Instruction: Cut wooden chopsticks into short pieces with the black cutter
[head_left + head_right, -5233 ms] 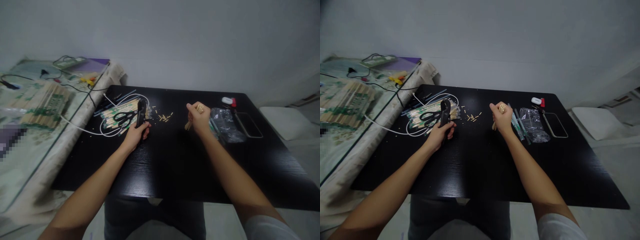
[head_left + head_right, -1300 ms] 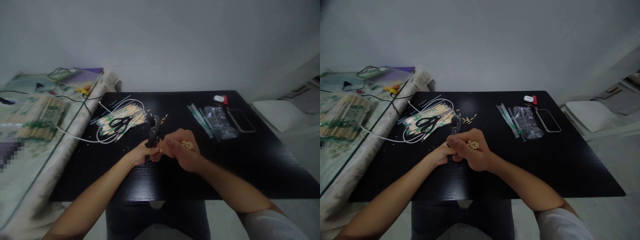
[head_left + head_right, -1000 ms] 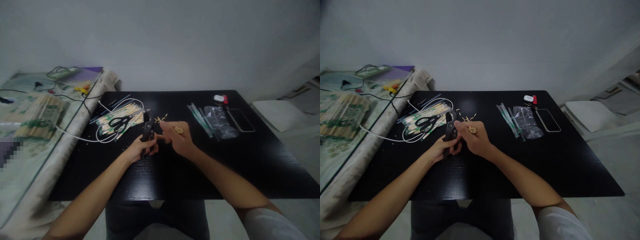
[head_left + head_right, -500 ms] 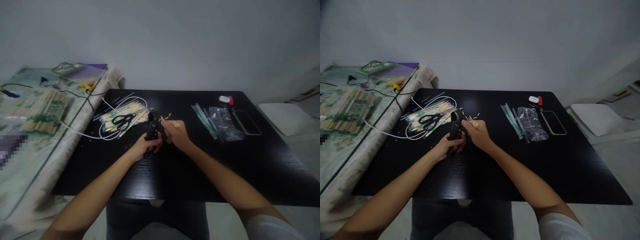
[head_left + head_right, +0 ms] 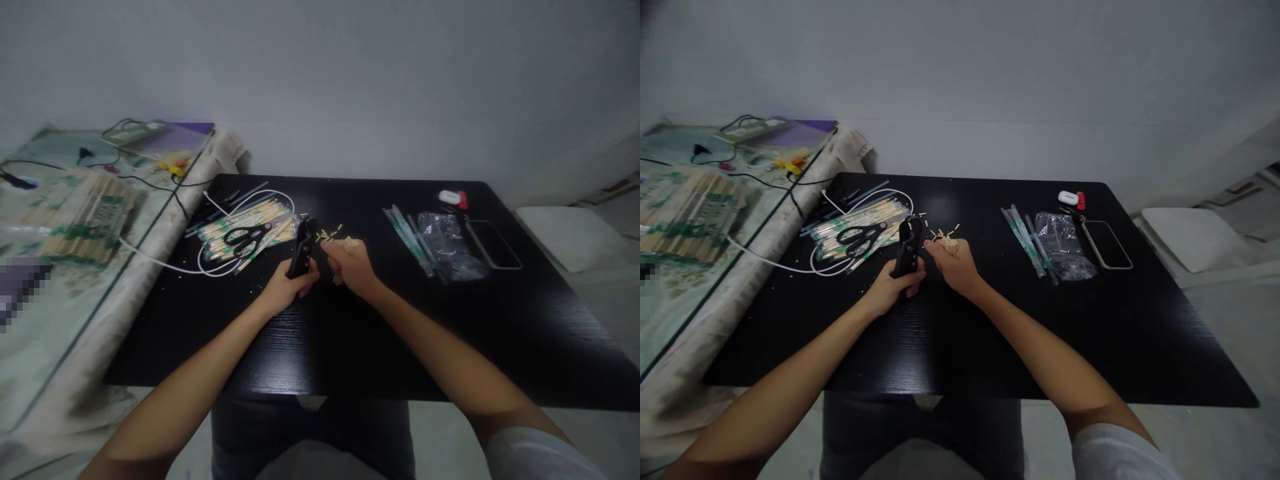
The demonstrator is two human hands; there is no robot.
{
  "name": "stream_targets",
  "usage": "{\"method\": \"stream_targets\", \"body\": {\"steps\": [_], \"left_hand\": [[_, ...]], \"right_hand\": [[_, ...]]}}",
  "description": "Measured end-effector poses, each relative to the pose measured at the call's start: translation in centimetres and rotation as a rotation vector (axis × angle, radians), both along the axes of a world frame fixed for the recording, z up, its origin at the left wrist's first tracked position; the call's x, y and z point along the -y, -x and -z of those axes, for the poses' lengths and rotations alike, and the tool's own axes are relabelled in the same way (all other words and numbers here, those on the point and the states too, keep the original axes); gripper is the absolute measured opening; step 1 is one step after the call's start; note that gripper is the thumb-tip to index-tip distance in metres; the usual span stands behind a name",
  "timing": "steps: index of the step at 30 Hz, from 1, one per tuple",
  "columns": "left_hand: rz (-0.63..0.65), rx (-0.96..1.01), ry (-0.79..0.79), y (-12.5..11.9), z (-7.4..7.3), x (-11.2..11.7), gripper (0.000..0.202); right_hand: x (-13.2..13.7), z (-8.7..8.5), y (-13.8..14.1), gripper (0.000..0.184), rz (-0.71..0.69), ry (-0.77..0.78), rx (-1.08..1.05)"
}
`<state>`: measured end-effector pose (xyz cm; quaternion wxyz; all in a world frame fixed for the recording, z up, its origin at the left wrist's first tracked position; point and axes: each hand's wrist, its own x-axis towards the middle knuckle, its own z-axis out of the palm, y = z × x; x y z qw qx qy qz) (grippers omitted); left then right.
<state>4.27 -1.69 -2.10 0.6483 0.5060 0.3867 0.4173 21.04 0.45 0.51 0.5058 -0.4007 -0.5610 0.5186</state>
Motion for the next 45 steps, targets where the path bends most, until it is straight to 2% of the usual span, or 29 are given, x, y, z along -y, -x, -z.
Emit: {"method": "stream_targets", "body": {"steps": [9,20,29,39,45], "left_hand": [[-0.048,-0.132,-0.075,0.2,-0.3,0.1,0.028],[-0.068,-0.119,-0.061,0.1,-0.1,0.1,0.025],[-0.104,-0.223,-0.132,0.3,0.2,0.2,0.023],[-0.115,-0.255,-0.158,0.3,0.6,0.2,0.023],[-0.192,-0.305,-0.257,-0.1,-0.3,0.1,0.02]], "right_hand": [[0.1,-0.1,0.0,0.059,-0.017,0.009,-0.006],[0.1,-0.3,0.0,0.063,-0.023,0.028,0.01],[0.4,-0.2,-0.1,0.062,-0.026,-0.004,0.038],[1.3,0.1,-0.7,0.061,0.018,-0.061,0.07],[0.5,1.7,-0.3,0.063,-0.032,-0.01,0.03]]}}
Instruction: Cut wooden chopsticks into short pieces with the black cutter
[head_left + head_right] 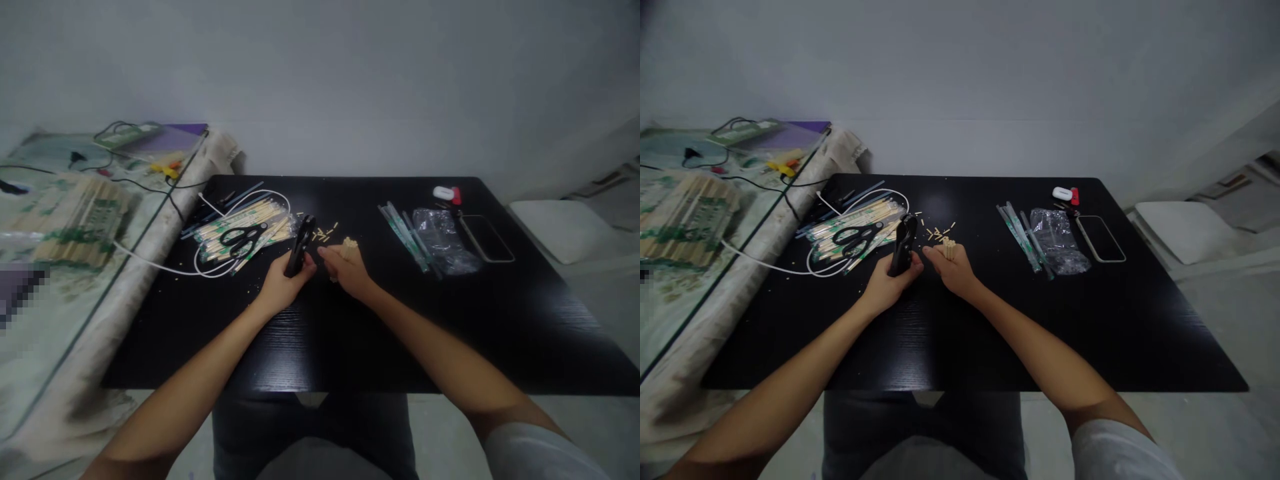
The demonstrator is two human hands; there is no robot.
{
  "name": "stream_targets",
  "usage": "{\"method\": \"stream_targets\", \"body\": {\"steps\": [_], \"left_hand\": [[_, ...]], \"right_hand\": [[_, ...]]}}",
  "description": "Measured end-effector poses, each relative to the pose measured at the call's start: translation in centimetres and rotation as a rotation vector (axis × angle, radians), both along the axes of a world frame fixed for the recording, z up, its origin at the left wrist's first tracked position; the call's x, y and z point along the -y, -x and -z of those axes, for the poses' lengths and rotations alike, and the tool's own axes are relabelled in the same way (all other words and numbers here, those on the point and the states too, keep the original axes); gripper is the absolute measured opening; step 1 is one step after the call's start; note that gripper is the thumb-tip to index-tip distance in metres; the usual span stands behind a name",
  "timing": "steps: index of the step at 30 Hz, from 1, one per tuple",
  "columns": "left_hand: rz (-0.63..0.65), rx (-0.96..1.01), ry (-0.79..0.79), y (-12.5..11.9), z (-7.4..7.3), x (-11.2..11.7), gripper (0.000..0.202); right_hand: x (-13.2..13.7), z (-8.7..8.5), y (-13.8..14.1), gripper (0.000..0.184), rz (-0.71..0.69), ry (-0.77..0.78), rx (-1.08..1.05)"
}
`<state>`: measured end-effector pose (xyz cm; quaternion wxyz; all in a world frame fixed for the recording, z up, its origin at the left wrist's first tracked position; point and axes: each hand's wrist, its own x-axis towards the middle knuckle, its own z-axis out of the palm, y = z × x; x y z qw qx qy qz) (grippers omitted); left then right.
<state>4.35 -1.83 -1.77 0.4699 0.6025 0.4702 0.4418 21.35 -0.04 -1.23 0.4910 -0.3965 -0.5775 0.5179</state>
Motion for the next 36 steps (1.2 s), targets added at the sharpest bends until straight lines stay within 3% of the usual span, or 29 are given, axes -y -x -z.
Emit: {"method": "stream_targets", "body": {"steps": [3,6,9,11,19,23,31,36], "left_hand": [[-0.004,0.056,0.03,-0.5,-1.9,-0.1,0.025],[0.063,0.101,0.03,-1.3,-4.7,-0.5,0.029],[0.183,0.041,0.03,-2.1,-7.4,-1.1,0.031],[0.211,-0.012,0.037,-2.7,-8.5,-1.6,0.03],[0.242,0.14,0.264,-3.4,-7.8,-2.6,0.031],[0.244,0.184,0.321,-3.5,-8.2,-2.5,0.03],[0.251,0.228,0.36,-3.9,-8.4,-2.7,0.032],[0.255,0.201,0.336,-4.0,-8.0,-2.9,0.034]], "right_hand": [[-0.2,1.1,0.0,0.062,-0.014,0.008,-0.01],[-0.4,2.0,0.0,0.062,-0.044,-0.007,-0.023],[-0.7,2.8,0.2,0.059,-0.057,-0.015,-0.063],[-0.9,3.2,0.3,0.056,-0.057,-0.013,-0.086],[-1.5,4.4,0.8,0.047,-0.056,0.009,-0.147],[-1.5,4.8,0.8,0.049,-0.084,0.038,-0.197],[-1.4,4.8,1.2,0.049,-0.101,0.06,-0.293],[-1.4,4.7,0.9,0.045,-0.141,0.003,-0.227]]}}
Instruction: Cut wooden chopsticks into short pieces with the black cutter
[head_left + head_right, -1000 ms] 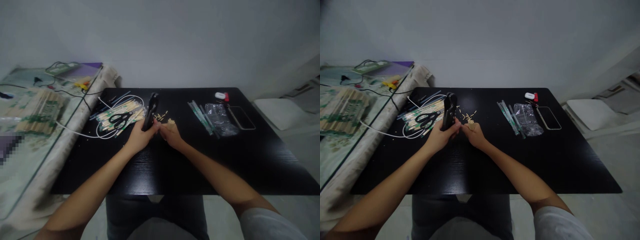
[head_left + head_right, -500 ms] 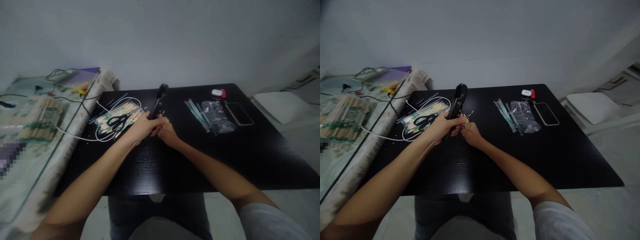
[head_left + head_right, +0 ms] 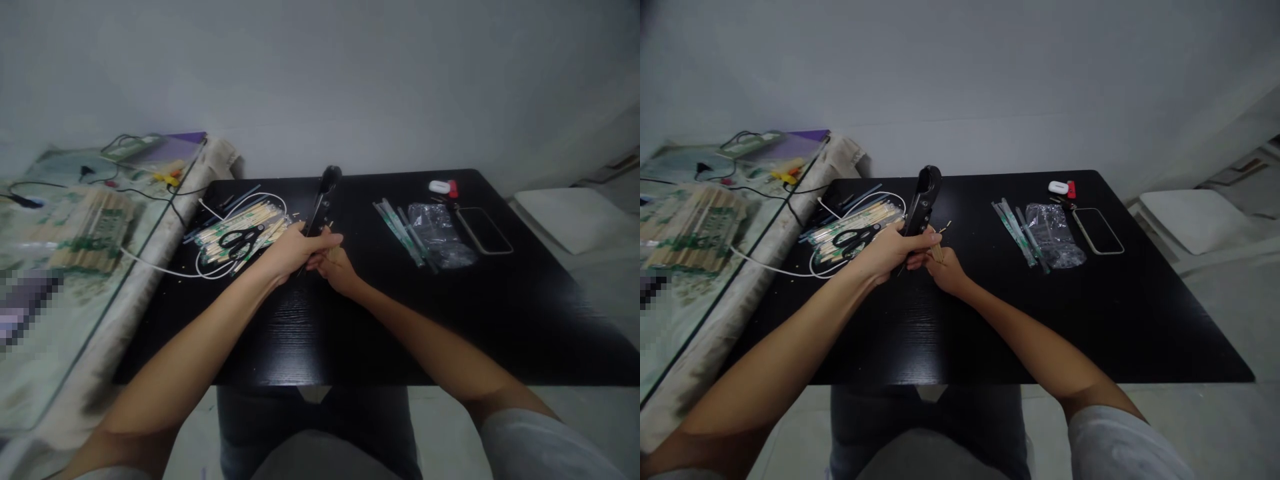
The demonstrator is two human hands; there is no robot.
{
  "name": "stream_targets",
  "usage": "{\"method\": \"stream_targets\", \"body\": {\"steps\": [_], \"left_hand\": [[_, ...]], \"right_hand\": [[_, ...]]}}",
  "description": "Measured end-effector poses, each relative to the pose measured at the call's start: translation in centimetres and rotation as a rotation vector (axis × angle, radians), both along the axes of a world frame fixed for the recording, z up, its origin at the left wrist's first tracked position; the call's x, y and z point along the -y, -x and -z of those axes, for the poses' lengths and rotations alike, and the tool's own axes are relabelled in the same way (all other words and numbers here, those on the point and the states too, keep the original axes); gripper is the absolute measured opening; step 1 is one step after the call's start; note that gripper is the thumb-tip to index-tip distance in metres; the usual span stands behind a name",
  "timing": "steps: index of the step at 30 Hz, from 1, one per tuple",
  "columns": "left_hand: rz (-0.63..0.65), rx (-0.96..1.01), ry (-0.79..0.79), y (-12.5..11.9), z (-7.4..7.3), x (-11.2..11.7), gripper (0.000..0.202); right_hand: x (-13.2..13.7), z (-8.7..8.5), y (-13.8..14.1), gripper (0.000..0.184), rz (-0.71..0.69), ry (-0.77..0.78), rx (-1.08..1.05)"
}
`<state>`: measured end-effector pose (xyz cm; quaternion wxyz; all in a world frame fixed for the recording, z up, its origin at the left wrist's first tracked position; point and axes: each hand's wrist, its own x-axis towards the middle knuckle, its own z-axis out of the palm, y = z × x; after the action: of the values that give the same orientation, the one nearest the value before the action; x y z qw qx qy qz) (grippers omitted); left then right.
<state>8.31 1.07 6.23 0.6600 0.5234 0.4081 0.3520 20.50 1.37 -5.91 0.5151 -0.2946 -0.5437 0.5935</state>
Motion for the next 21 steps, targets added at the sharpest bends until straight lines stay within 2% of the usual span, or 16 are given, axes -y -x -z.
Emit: {"method": "stream_targets", "body": {"steps": [6,11,15,18,21], "left_hand": [[-0.062,0.04,0.02,0.0,-0.1,0.0,0.04],[-0.047,0.089,0.053,0.2,-0.3,0.5,0.035],[-0.042,0.108,0.086,0.3,-0.2,0.6,0.032],[0.0,0.085,0.127,0.2,-0.4,0.7,0.031],[-0.04,0.107,0.103,0.7,-0.5,0.7,0.033]], "right_hand": [[-0.2,1.0,-0.3,0.047,0.017,0.041,0.114],[-0.3,1.6,-0.4,0.052,-0.035,0.024,0.069],[0.0,1.5,-0.1,0.053,-0.024,0.041,0.085],[0.5,0.8,-0.1,0.054,0.017,0.057,0.114],[0.4,-1.3,-1.5,0.053,0.081,0.048,0.277]]}}
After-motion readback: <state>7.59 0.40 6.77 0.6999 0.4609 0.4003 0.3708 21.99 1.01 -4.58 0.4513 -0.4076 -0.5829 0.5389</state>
